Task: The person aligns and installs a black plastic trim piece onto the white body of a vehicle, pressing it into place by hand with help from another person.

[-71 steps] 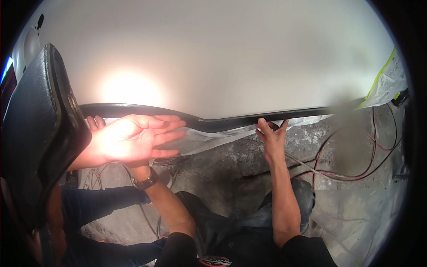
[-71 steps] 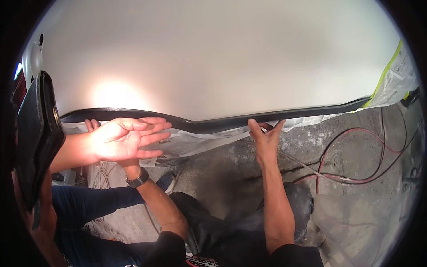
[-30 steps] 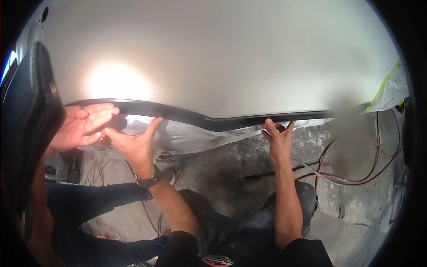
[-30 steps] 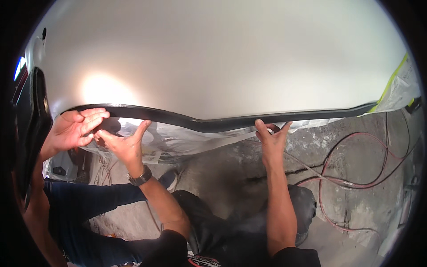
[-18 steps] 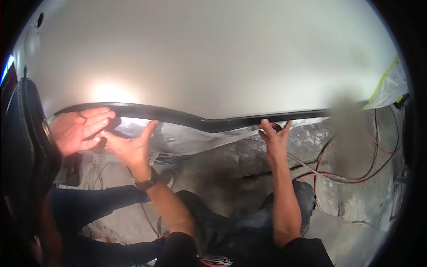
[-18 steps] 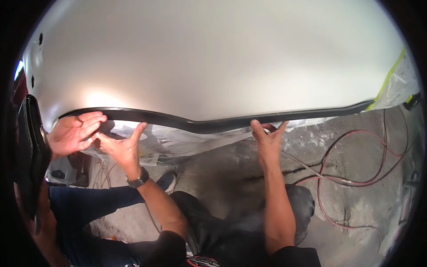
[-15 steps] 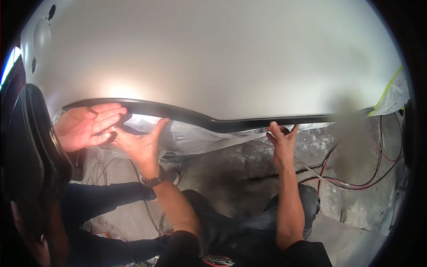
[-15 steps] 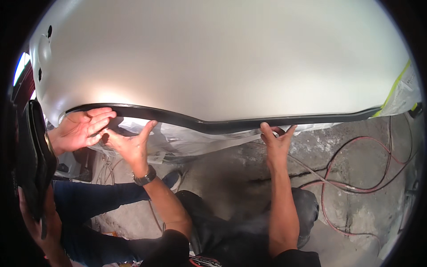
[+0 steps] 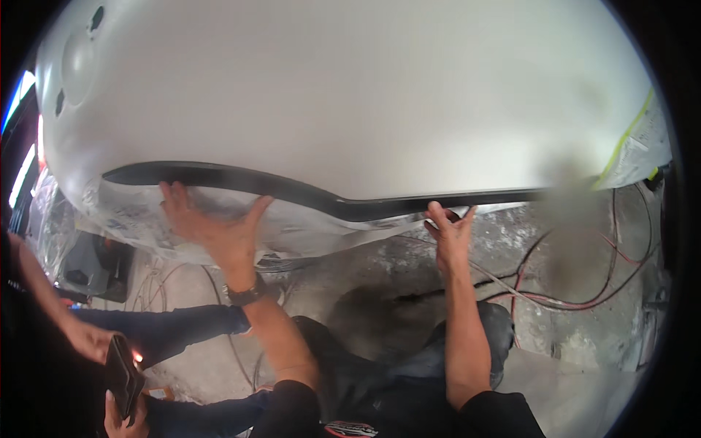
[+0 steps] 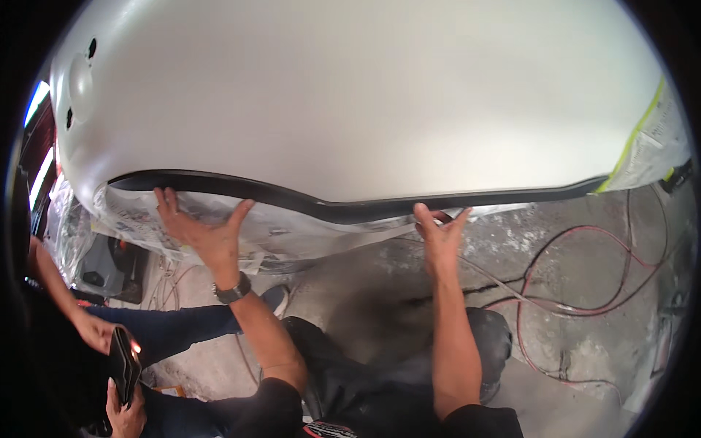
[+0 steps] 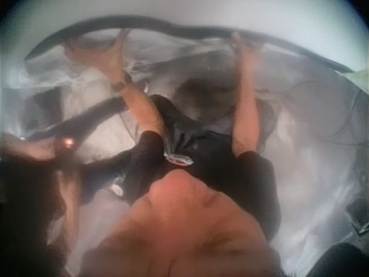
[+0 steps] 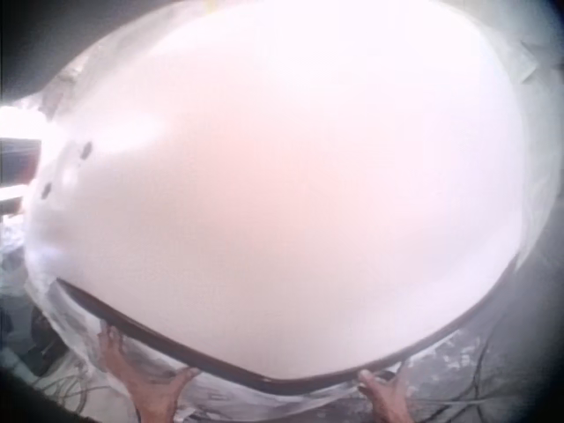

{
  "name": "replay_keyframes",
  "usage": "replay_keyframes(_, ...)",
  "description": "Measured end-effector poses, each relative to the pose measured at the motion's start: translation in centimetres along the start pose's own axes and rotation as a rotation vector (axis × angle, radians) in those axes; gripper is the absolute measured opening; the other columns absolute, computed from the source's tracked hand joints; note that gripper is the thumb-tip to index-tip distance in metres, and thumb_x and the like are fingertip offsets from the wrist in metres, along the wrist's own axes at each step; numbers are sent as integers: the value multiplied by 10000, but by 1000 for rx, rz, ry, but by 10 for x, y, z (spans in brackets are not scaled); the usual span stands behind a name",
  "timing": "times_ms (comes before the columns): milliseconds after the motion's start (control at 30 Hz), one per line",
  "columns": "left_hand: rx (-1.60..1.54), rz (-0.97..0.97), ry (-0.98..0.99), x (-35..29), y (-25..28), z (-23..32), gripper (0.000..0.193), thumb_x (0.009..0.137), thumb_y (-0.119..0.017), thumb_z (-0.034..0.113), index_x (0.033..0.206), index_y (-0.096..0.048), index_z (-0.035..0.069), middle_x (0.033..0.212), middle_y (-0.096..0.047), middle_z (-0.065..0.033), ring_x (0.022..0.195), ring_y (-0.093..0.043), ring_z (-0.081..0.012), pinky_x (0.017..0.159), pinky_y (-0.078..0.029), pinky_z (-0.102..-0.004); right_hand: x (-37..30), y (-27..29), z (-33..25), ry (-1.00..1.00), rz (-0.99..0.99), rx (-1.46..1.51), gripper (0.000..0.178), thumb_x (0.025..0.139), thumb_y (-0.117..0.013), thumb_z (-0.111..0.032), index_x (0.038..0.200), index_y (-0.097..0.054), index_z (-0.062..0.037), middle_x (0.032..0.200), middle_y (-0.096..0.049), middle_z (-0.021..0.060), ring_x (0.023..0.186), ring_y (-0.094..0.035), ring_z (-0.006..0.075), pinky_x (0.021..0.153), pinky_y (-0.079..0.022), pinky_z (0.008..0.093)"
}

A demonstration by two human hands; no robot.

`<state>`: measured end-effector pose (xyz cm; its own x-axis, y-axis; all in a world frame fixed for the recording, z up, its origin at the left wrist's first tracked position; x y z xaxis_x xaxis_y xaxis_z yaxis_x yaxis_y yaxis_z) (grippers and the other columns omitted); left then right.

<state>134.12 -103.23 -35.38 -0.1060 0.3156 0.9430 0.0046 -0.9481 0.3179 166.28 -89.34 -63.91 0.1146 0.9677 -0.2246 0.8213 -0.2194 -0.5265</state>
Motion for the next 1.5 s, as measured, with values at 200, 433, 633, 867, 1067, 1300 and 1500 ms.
replay_keyframes(200, 187, -70, 54, 1, 1, 5, 1281, 509, -996, 433, 1515, -322, 15, 1579, -268, -271, 1447, -273, -420, 1146, -300, -547, -3, 1, -2, -5, 68, -27, 1135, 829, -860, -202, 1602, -29, -204, 1110, -542, 103, 998, -652, 242, 846, -552, 421)
replay_keyframes(433, 170, -81, 145, -1, 6, 11, 1234, 553, -985, 406, 1524, -328, 24, 1556, -281, -256, 1425, -282, -414, 1133, -296, -557, -6, -3, -5, 4, 19, -43, 1024, 844, -849, -279, 1561, -120, -215, 1151, -526, 113, 1011, -645, 243, 869, -537, 452)
replay_keyframes(633, -150, -39, 459, -36, -5, -3, 837, 815, -846, 261, 1477, -406, -2, 1392, -475, -200, 1322, -435, -297, 1073, -391, -446, -8, -6, -5, -17, 30, -19, 947, 882, -809, -355, 1537, -135, -233, 1210, -519, 139, 1041, -632, 249, 888, -524, 468)
replay_keyframes(867, -689, -15, 725, -68, -37, -4, 417, 1046, -577, 221, 1377, -512, -25, 1186, -604, -89, 1074, -588, -171, 916, -460, -329, -8, -6, 1, -49, 10, 38, 1177, 873, -819, -344, 1567, 116, -173, 1267, -458, 141, 1110, -599, 293, 947, -491, 519)
replay_keyframes(1067, -738, 52, 828, -77, -35, -4, 394, 1058, -550, 211, 1343, -532, -61, 1211, -611, -111, 1044, -575, -169, 926, -461, -323, -13, -9, -2, -48, -12, 69, 1248, 869, -819, -319, 1600, 186, -210, 1272, -435, 136, 1139, -580, 307, 977, -470, 542)
replay_keyframes(1300, -895, 42, 787, -76, -36, 19, 394, 972, -657, 43, 1332, -516, -31, 1123, -603, -77, 1014, -570, -138, 873, -484, -279, -18, -7, 2, -40, 9, 88, 877, 862, -803, -315, 1496, -204, -223, 1281, -501, 114, 1104, -580, 285, 981, -456, 583)
replay_keyframes(1500, -833, 19, 754, -78, -31, 23, 405, 919, -734, 39, 1266, -529, -2, 1099, -617, -56, 938, -572, -113, 808, -479, -249, -25, 1, 11, -2, -25, 209, 672, 837, -802, -280, 1350, -372, -223, 1156, -541, 5, 1085, -560, 201, 999, -438, 591)
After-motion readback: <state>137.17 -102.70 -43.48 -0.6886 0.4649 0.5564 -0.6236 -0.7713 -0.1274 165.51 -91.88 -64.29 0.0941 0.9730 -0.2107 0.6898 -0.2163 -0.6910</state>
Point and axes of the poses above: each hand's wrist, its own x-axis towards the middle knuckle, its own y-axis out of the back of the hand, z = x × y, the point moved 8 cm from there along x, towards the middle knuckle
